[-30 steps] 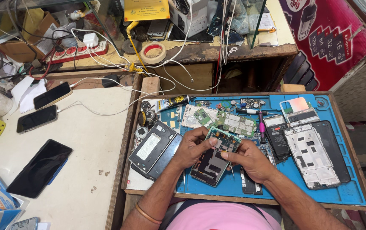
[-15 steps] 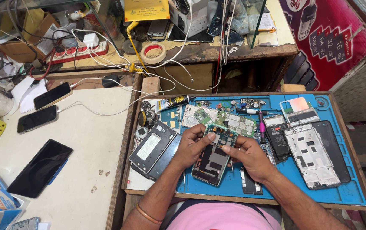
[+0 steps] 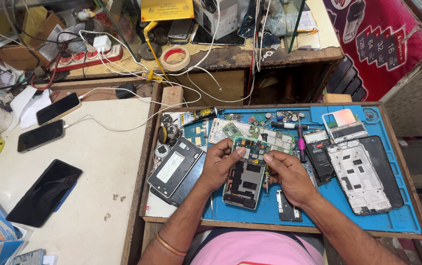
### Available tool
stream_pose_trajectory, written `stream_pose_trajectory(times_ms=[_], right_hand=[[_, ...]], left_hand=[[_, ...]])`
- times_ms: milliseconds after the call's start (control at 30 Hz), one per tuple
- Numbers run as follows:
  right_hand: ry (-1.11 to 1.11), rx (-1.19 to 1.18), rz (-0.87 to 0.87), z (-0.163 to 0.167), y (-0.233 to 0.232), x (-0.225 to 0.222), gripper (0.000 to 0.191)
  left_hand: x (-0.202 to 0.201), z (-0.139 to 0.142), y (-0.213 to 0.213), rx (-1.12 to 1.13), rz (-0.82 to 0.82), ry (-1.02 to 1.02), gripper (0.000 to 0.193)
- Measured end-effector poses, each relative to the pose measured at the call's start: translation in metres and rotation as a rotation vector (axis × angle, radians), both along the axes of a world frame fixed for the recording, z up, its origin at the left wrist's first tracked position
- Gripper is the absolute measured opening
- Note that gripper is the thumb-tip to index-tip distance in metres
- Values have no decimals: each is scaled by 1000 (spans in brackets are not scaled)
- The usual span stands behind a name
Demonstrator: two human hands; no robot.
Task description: The person uses a screwdriver to unscrew components from a disassembled smartphone lying on a blue repair mat, then lifts and holds the phone's internal board and frame with both hands while working on it. Other phone parts and circuit boards are spread across the workbench around the mat.
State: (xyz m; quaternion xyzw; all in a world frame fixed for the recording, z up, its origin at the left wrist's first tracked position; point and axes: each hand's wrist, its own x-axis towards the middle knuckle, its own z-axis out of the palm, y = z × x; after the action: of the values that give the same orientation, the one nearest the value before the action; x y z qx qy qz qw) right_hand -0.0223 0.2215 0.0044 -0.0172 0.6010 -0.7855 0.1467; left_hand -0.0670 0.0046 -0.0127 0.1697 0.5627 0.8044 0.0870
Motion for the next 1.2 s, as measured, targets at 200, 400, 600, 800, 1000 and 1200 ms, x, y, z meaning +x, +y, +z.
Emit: stream_pose_trajectory(times_ms=[200, 400, 600, 800, 1000, 1200], right_hand=[[60, 53, -16, -4, 0, 0, 21], [61, 97, -29, -4, 1, 1, 19], [206, 201, -67, -9, 0, 2, 15], [224, 360, -125, -7, 2, 3, 13], [210, 288, -106, -2, -2, 3, 13], [217, 234, -88, -5, 0, 3, 15]], left_hand=[[0, 0, 0, -1, 0, 12, 20], [0, -1, 0, 3, -5, 7, 21], [3, -3, 1, -24, -2, 53, 19], [7, -3, 0, -189, 37, 200, 19], [7, -2, 0, -209, 50, 219, 21], [7, -1, 0, -199, 37, 194, 20]])
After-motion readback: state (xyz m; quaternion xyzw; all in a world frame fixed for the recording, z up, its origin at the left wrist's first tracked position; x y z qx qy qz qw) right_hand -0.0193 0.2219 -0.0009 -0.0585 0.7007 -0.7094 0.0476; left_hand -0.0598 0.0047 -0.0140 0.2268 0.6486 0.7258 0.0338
